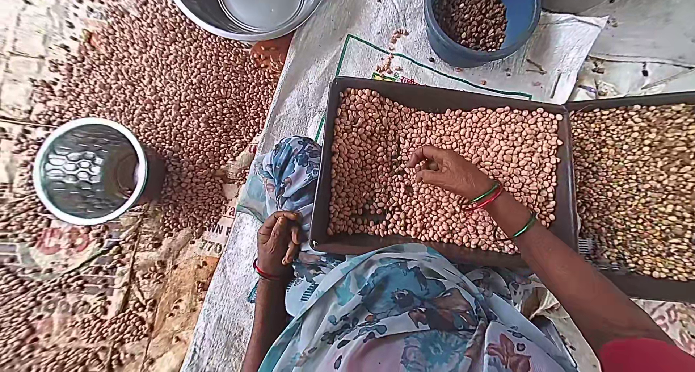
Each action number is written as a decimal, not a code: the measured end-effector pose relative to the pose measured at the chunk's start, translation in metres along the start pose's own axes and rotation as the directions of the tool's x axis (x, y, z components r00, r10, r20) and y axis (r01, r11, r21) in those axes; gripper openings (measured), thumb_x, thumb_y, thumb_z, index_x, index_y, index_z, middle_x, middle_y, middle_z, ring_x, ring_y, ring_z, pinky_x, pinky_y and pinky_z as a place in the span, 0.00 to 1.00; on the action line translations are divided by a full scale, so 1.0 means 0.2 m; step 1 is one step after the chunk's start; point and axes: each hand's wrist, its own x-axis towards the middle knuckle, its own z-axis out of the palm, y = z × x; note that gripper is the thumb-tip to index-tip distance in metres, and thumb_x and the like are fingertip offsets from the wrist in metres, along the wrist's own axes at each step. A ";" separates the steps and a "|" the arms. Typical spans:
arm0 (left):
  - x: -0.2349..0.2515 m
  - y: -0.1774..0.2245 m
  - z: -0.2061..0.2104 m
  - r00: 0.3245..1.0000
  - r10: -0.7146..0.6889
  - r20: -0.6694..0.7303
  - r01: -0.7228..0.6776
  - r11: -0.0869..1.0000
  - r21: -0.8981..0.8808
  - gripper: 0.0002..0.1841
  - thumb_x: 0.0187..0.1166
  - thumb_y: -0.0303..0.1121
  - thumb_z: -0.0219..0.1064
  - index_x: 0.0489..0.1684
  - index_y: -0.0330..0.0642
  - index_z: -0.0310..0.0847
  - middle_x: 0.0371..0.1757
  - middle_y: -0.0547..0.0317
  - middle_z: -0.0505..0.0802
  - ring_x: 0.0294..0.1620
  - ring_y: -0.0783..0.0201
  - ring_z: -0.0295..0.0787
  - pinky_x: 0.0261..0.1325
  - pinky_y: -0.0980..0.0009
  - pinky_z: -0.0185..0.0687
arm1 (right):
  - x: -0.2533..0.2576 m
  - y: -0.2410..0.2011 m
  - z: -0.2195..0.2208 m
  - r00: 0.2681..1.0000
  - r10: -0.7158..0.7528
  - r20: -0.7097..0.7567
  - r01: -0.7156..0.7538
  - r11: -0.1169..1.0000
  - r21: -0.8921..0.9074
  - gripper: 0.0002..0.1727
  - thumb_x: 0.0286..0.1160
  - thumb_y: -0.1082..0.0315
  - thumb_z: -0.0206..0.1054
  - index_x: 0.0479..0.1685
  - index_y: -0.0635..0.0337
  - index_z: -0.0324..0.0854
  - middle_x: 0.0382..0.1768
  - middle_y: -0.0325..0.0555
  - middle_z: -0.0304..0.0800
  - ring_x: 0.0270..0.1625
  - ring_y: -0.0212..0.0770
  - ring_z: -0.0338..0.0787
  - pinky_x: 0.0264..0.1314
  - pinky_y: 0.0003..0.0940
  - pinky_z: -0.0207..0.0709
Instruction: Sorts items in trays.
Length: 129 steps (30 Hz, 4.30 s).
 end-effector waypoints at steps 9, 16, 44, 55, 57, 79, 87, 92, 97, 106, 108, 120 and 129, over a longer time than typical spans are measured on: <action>0.00 0.00 -0.01 1.000 -0.002 0.001 0.002 1.000 0.005 0.12 0.89 0.43 0.57 0.51 0.55 0.87 0.23 0.80 0.91 0.12 0.89 0.76 0.14 0.91 0.69 | 0.16 -0.12 0.19 0.991 0.129 0.032 -0.087 0.810 -0.580 0.14 0.83 0.68 0.66 0.58 0.70 0.85 0.49 0.68 0.88 0.54 0.68 0.90 0.52 0.61 0.79; 0.00 -0.01 -0.02 1.000 -0.020 0.001 0.020 1.000 0.000 0.12 0.89 0.43 0.58 0.51 0.54 0.87 0.21 0.80 0.90 0.11 0.88 0.75 0.12 0.91 0.69 | 0.27 -0.33 -0.43 0.885 -0.114 -0.451 -0.231 0.732 -0.640 0.24 0.79 0.68 0.69 0.70 0.73 0.77 0.63 0.79 0.79 0.65 0.75 0.82 0.67 0.69 0.71; 0.02 0.00 -0.01 0.999 -0.020 0.034 0.018 0.998 0.052 0.12 0.90 0.41 0.56 0.51 0.57 0.87 0.24 0.84 0.90 0.12 0.90 0.74 0.12 0.92 0.68 | -0.71 0.05 -0.15 0.884 -0.092 -0.458 -0.155 0.867 -0.473 0.05 0.68 0.78 0.74 0.39 0.67 0.93 0.38 0.61 0.93 0.38 0.58 0.92 0.43 0.57 0.82; 0.01 0.01 0.00 1.000 -0.014 0.013 0.013 0.996 0.087 0.12 0.90 0.41 0.55 0.51 0.56 0.87 0.25 0.84 0.91 0.12 0.90 0.75 0.13 0.92 0.68 | -0.75 0.02 -0.17 0.847 0.055 -0.529 -0.390 0.741 -0.547 0.07 0.69 0.78 0.76 0.43 0.70 0.91 0.44 0.71 0.91 0.48 0.73 0.90 0.50 0.71 0.76; 0.01 0.01 0.00 1.000 -0.018 0.002 0.017 0.996 0.089 0.12 0.90 0.41 0.55 0.50 0.56 0.87 0.24 0.85 0.91 0.11 0.90 0.74 0.13 0.92 0.68 | -0.82 0.01 -0.33 0.690 0.149 -0.709 -0.601 0.664 -0.445 0.17 0.73 0.76 0.74 0.61 0.70 0.85 0.64 0.78 0.82 0.67 0.83 0.78 0.65 0.81 0.64; 0.01 0.01 0.01 0.999 -0.022 -0.024 0.025 0.994 0.107 0.12 0.90 0.42 0.56 0.50 0.59 0.88 0.23 0.84 0.91 0.11 0.91 0.75 0.13 0.93 0.68 | -0.19 0.17 -0.48 0.848 0.088 -0.523 -0.380 0.788 -0.484 0.09 0.81 0.74 0.67 0.48 0.73 0.88 0.47 0.72 0.88 0.53 0.70 0.88 0.60 0.65 0.75; 0.02 0.02 0.02 1.000 -0.024 0.005 0.024 0.998 0.055 0.12 0.89 0.42 0.57 0.51 0.58 0.88 0.23 0.84 0.91 0.12 0.90 0.76 0.14 0.92 0.69 | -0.42 0.10 -0.76 0.765 0.155 -0.626 -0.433 0.842 -0.321 0.10 0.83 0.74 0.64 0.48 0.75 0.86 0.41 0.69 0.89 0.42 0.60 0.87 0.51 0.60 0.73; 0.01 0.00 0.00 1.000 -0.028 0.002 0.028 0.998 0.061 0.12 0.89 0.42 0.58 0.51 0.57 0.89 0.23 0.82 0.91 0.12 0.90 0.76 0.14 0.92 0.70 | -0.15 0.12 -0.96 0.567 -0.183 -0.803 0.062 0.982 -0.180 0.27 0.80 0.66 0.61 0.76 0.70 0.69 0.70 0.52 0.77 0.52 0.23 0.86 0.55 0.19 0.80; 0.01 0.00 0.00 1.000 0.009 -0.018 -0.007 0.996 0.085 0.12 0.90 0.42 0.56 0.52 0.58 0.88 0.25 0.83 0.92 0.12 0.90 0.76 0.14 0.92 0.69 | -0.10 -0.05 -0.73 0.901 0.027 -0.433 -0.233 0.872 -0.430 0.08 0.79 0.72 0.69 0.45 0.69 0.90 0.42 0.60 0.92 0.40 0.50 0.88 0.52 0.51 0.77; 0.01 0.02 0.01 0.999 -0.049 -0.020 0.050 0.997 0.051 0.11 0.89 0.44 0.57 0.51 0.59 0.88 0.21 0.83 0.90 0.10 0.90 0.74 0.12 0.92 0.67 | -0.18 0.14 -0.43 0.941 0.128 -0.315 -0.305 0.724 -0.619 0.06 0.75 0.73 0.73 0.42 0.69 0.92 0.46 0.69 0.89 0.49 0.69 0.89 0.53 0.66 0.78; 0.01 0.01 0.00 0.999 -0.042 -0.010 0.043 0.998 0.050 0.12 0.89 0.44 0.57 0.51 0.59 0.88 0.22 0.83 0.90 0.10 0.90 0.74 0.12 0.92 0.67 | -0.17 0.17 -0.47 0.952 0.141 -0.271 -0.284 0.735 -0.615 0.05 0.74 0.74 0.72 0.39 0.68 0.91 0.42 0.67 0.89 0.48 0.66 0.89 0.52 0.64 0.78; 0.02 0.01 0.01 1.000 -0.007 0.006 0.007 1.000 0.017 0.12 0.89 0.43 0.58 0.52 0.56 0.89 0.23 0.81 0.91 0.11 0.90 0.75 0.13 0.92 0.68 | 0.21 -0.03 -0.44 0.893 -0.369 -0.257 0.198 0.836 -0.512 0.16 0.81 0.71 0.65 0.60 0.70 0.88 0.57 0.65 0.92 0.59 0.61 0.92 0.66 0.54 0.79; 0.01 0.00 0.00 1.000 -0.002 -0.029 0.002 1.000 0.026 0.11 0.88 0.43 0.59 0.50 0.55 0.88 0.22 0.80 0.91 0.10 0.89 0.75 0.12 0.91 0.68 | 0.29 -0.03 0.35 0.912 -0.407 0.059 0.408 0.877 -0.254 0.18 0.65 0.58 0.78 0.39 0.68 0.92 0.44 0.63 0.92 0.57 0.65 0.87 0.58 0.67 0.70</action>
